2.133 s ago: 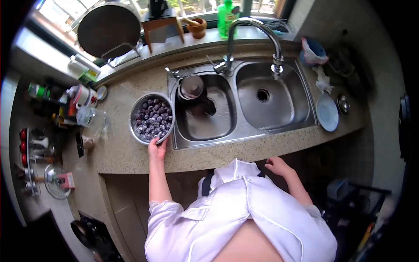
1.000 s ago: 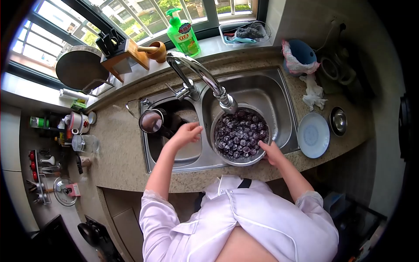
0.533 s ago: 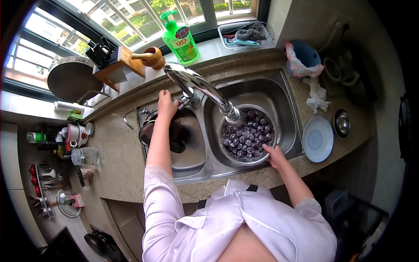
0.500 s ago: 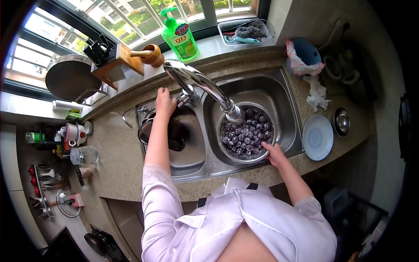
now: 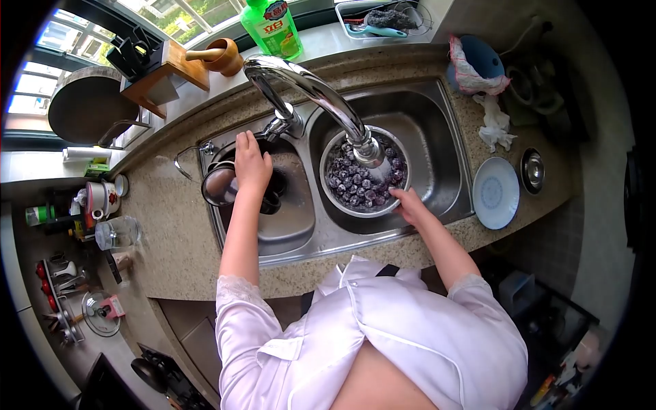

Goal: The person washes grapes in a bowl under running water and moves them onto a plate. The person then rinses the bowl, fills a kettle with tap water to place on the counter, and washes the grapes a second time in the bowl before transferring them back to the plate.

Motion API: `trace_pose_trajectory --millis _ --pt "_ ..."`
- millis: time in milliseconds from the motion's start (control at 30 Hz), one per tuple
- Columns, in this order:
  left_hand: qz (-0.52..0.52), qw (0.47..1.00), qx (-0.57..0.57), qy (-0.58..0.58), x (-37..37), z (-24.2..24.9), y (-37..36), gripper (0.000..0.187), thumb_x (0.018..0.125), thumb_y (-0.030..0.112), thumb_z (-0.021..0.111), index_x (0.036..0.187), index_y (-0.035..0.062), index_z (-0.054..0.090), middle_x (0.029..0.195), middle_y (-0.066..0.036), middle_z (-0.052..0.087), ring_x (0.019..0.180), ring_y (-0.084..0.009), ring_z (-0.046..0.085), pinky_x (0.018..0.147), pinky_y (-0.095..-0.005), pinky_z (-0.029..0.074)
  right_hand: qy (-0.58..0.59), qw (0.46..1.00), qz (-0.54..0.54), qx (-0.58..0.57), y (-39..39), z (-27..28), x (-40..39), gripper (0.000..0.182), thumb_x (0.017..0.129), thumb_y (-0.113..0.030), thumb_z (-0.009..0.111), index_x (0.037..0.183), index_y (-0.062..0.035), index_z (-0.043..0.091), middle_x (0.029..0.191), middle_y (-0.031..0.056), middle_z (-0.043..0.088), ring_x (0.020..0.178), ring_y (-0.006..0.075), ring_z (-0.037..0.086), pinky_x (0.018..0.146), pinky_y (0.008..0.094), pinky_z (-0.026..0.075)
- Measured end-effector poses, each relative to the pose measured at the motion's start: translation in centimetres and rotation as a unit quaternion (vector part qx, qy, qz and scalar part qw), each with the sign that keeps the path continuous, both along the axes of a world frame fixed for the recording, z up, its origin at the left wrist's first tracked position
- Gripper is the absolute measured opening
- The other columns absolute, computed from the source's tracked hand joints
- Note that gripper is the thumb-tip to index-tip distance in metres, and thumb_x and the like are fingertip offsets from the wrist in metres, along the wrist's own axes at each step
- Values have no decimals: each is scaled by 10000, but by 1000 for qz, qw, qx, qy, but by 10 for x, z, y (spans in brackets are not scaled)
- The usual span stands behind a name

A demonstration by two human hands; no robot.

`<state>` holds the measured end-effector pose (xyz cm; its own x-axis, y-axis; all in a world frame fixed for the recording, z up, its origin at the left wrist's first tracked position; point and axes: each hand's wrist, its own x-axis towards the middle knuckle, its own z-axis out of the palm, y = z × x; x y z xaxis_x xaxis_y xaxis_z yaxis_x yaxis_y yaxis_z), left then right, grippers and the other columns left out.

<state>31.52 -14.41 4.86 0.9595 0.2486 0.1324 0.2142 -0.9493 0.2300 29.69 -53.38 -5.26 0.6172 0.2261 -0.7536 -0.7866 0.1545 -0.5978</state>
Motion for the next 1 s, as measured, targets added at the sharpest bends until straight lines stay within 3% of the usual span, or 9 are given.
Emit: trace_pose_trajectory --millis 333,400,533,600,767,867,967,1000 --pt "16 1000 26 0 -13 -2 -17 688 760 121 618 1359 -73 342 1387 -241 355 1307 -372 348 1086 -397 319 11 999 -9 -48 -53 -25 2 365 791 -20 540 1153 -42 505 991 89 615 826 231 647 682 419 575" --pt "16 999 43 10 -18 0 -23 694 759 119 618 1365 -71 337 1392 -242 351 1307 -374 349 1083 -397 324 2 999 -5 -49 -60 -33 3 466 769 -51 550 1228 -78 474 1048 91 602 882 221 645 662 406 578" --pt "-4 998 53 16 -25 2 -25 708 753 103 618 1376 -67 326 1420 -237 327 1302 -372 364 1071 -392 341 5 998 -8 -61 -58 -44 10 484 751 -25 539 1228 -70 470 1045 101 595 879 238 645 673 423 581" --pt "-4 998 49 29 -28 6 -28 712 753 98 617 1380 -66 321 1431 -235 316 1300 -375 369 1067 -394 345 14 994 6 -110 -54 -47 16 505 743 -4 532 1239 -57 454 1070 115 585 887 256 642 687 446 584" --pt "6 996 16 89 -30 20 -33 731 754 98 620 1397 -51 305 1464 -246 264 1292 -379 384 1055 -396 359 41 993 76 -81 -52 -76 30 543 736 18 514 1265 -74 432 1111 128 568 920 283 636 705 465 589" --pt "0 995 -19 98 -35 20 -34 757 760 119 637 1414 -27 287 1487 -258 209 1319 -422 329 1072 -423 333 41 993 98 -54 -48 -85 37 549 733 26 508 1267 -81 437 1112 131 570 934 289 634 709 473 586" --pt "-10 997 2 70 -47 7 -42 793 767 143 658 1435 4 255 1503 -290 126 1345 -524 194 1103 -492 257 56 990 115 -56 -48 -105 41 547 733 25 514 1265 -85 452 1094 130 579 919 289 640 715 478 586" --pt "-23 998 -20 63 -48 13 -53 809 760 155 672 1438 5 257 1491 -312 152 1356 -512 190 1109 -483 245 71 988 125 -50 -48 -111 43 537 738 20 521 1261 -88 461 1072 132 591 907 289 643 713 486 580"
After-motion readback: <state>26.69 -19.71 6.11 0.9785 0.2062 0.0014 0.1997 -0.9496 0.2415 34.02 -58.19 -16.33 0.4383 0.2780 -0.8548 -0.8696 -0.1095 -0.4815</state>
